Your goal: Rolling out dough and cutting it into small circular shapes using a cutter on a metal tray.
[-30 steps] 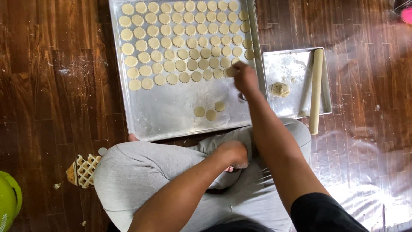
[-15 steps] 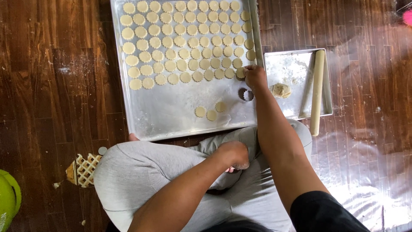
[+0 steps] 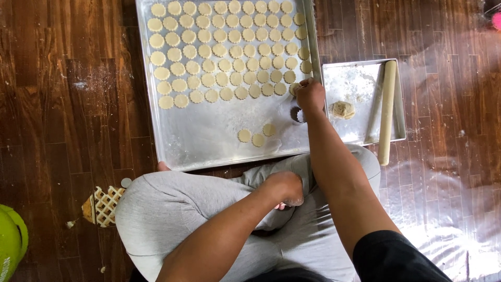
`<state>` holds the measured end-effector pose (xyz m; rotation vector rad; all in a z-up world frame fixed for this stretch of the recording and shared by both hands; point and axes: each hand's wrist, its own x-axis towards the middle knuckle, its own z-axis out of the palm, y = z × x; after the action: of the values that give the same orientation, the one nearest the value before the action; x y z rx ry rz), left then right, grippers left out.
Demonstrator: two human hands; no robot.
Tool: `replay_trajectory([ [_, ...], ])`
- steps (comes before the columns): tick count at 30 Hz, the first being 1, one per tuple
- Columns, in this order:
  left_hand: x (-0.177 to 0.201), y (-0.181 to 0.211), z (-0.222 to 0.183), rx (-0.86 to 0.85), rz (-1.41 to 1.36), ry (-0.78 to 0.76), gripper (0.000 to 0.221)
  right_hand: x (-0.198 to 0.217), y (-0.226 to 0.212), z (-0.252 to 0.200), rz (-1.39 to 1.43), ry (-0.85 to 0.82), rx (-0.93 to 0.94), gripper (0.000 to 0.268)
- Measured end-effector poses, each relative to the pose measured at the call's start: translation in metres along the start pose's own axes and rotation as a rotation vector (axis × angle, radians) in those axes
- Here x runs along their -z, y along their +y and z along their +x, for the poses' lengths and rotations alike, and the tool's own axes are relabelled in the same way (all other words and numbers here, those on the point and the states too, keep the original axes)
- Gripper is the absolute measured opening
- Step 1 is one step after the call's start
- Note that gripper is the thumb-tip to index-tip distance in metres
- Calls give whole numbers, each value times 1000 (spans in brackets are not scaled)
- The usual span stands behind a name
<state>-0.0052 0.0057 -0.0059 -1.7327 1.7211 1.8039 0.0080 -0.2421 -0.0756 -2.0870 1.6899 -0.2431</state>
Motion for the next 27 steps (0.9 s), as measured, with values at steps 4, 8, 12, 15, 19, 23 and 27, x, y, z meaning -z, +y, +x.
replay_trajectory([
  [4,3,2,-6,-7,2,-9,24,-21,26,20,87,-10,-14,13],
  [8,1,2,-6,-2,-20,8,24,-16,19,14,49,-20,-31,11],
  [12,0,1,-3,-14,16,13,25,-1,-6,-7,6,24,-39,11],
  [15,6,2,-9,-24,31,-22,26,20,-31,-28,40,77,-44,29],
  [19,1,0,-2,-39,38,-6,25,3,-21,-21,11,57,25,20],
  [23,2,1,-6,-39,42,-13,24,6,-25,-30,10,-57,13,13],
  [27,6,3,-12,-5,-7,-26,24,5,-27,-31,-63,-137,46,14],
])
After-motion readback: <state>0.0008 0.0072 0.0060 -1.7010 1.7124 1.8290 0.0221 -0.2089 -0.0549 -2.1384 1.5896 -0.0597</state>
